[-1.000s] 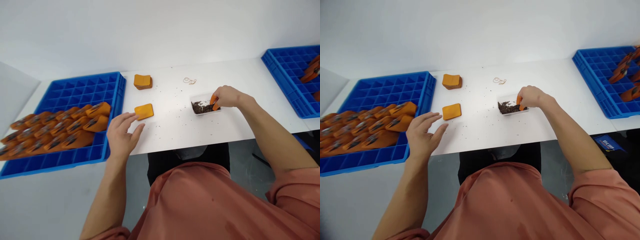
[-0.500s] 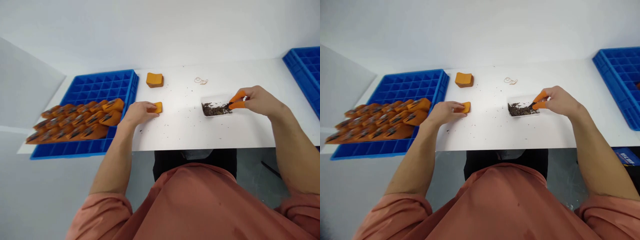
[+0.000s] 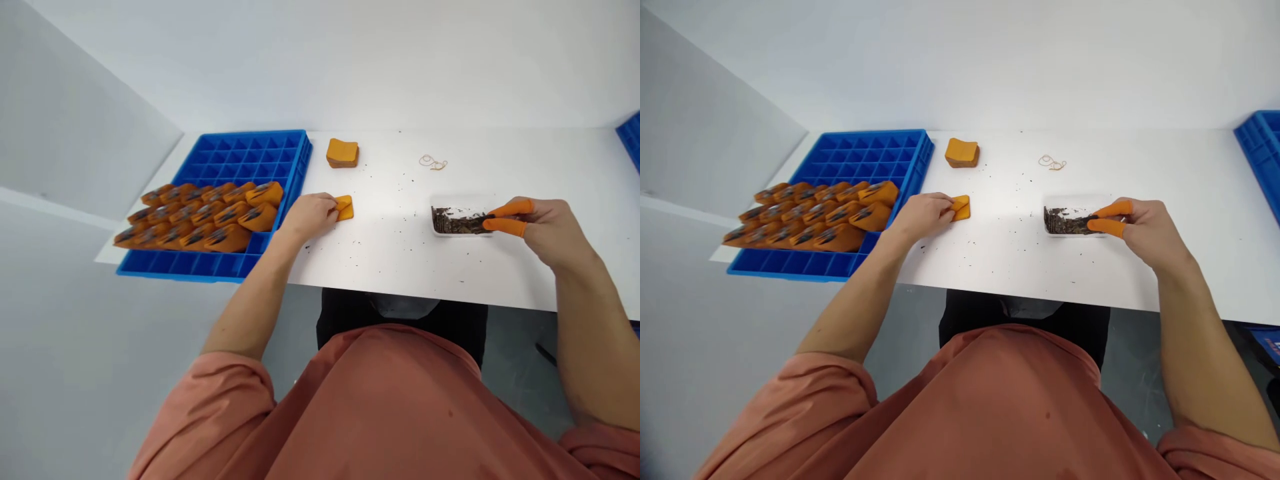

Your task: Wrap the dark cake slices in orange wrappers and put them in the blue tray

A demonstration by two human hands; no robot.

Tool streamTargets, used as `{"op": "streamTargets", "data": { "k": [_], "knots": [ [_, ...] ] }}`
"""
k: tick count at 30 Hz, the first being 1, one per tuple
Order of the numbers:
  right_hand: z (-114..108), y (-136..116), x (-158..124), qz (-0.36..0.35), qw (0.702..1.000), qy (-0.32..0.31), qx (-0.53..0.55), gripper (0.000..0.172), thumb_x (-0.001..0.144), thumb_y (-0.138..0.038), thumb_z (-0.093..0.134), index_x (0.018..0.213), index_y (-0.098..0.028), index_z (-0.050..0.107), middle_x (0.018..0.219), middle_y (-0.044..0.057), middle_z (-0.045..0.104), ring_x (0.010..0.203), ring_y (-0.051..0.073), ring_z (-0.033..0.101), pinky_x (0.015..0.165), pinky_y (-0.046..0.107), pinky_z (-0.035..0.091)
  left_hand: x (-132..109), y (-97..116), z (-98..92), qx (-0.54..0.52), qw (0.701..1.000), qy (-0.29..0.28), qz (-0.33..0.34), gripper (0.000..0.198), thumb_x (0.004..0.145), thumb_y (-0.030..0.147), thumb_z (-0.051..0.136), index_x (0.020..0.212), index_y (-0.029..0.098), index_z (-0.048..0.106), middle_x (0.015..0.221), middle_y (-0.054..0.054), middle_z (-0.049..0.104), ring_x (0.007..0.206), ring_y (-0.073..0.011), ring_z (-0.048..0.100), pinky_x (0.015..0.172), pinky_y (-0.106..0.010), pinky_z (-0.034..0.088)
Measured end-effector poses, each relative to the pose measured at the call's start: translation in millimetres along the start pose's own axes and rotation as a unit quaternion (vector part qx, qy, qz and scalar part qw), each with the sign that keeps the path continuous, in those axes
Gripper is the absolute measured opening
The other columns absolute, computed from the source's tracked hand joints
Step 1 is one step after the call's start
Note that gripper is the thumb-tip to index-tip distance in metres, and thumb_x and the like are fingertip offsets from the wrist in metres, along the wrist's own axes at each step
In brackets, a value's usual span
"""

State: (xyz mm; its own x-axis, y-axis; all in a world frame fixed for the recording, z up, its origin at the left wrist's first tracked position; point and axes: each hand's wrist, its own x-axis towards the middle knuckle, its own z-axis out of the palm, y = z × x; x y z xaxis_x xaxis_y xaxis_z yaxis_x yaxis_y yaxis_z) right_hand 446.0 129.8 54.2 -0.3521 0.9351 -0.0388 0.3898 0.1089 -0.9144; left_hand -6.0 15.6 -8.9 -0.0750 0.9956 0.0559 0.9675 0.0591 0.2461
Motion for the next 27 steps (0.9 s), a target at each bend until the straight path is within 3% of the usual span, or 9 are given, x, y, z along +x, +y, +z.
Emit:
{"op": "streamTargets", "data": {
  "k": [6,10,14,18,23,27],
  "knots": [
    [8.8,1.1,-17.5,-0.004,0.996,0.055,0.067,0.015,0.066,-0.027,0.095,0.077,-0.032,0.087,0.094,0.006,0.082,0.094,0.029,0.074,0.098,0.052,0.06,-16.7,16.5,0.7,-0.098,0.982,0.123,-0.101,0.023,0.095,0.032,0.061,0.083,0.022,0.079,0.103,-0.01,0.08,0.1,-0.03,0.071,0.091,-0.042,0.053],
    [23.8,-8.5,-27.8,-0.035,0.987,0.08,0.135,0.019,0.062,-0.024,0.095,0.074,-0.034,0.085,0.087,0.003,0.077,0.085,0.026,0.07,0.088,0.05,0.059,-47.0,37.8,-11.6,-0.315,0.922,0.193,-0.12,0.02,0.088,0.039,0.075,0.08,0.021,0.075,0.085,-0.004,0.075,0.081,-0.0221,0.066,0.077,-0.036,0.05],
    [50.8,-37.3,-42.7,-0.075,0.976,0.061,0.195,0.019,0.059,-0.022,0.093,0.069,-0.034,0.082,0.076,-0.001,0.068,0.072,0.019,0.057,0.072,0.043,0.051,-75.9,70.2,-20.1,-0.455,0.863,0.199,-0.087,0.029,0.079,0.044,0.087,0.07,0.021,0.071,0.072,0.0,0.066,0.071,-0.0166,0.058,0.068,-0.032,0.045],
    [78.9,-73.8,-62.3,-0.103,0.975,0.0,0.199,0.017,0.06,-0.029,0.091,0.071,-0.038,0.082,0.076,-0.001,0.065,0.074,0.022,0.059,0.068,0.043,0.052,-89.6,97.2,-20.8,-0.518,0.83,0.193,-0.073,0.041,0.069,0.044,0.096,0.061,0.021,0.063,0.069,0.0,0.063,0.07,-0.0167,0.059,0.067,-0.032,0.045],
    [111.6,-103.4,-79.8,-0.15,0.962,-0.051,0.223,0.013,0.07,-0.037,0.093,0.077,-0.039,0.083,0.076,0.0,0.064,0.077,0.024,0.062,0.07,0.047,0.056,-96.8,116.0,-18.8,-0.546,0.815,0.182,-0.071,0.046,0.065,0.045,0.1,0.06,0.021,0.061,0.069,0.0,0.063,0.066,-0.0149,0.056,0.062,-0.031,0.043],
    [134.6,-104.3,-81.5,-0.142,0.96,-0.065,0.232,0.013,0.074,-0.042,0.093,0.08,-0.037,0.083,0.085,0.0,0.073,0.085,0.024,0.069,0.075,0.046,0.057,-100.0,123.8,-18.6,-0.553,0.813,0.172,-0.065,0.044,0.066,0.045,0.1,0.061,0.02,0.063,0.074,-0.002,0.07,0.068,-0.0154,0.059,0.063,-0.032,0.045]
  ]
}}
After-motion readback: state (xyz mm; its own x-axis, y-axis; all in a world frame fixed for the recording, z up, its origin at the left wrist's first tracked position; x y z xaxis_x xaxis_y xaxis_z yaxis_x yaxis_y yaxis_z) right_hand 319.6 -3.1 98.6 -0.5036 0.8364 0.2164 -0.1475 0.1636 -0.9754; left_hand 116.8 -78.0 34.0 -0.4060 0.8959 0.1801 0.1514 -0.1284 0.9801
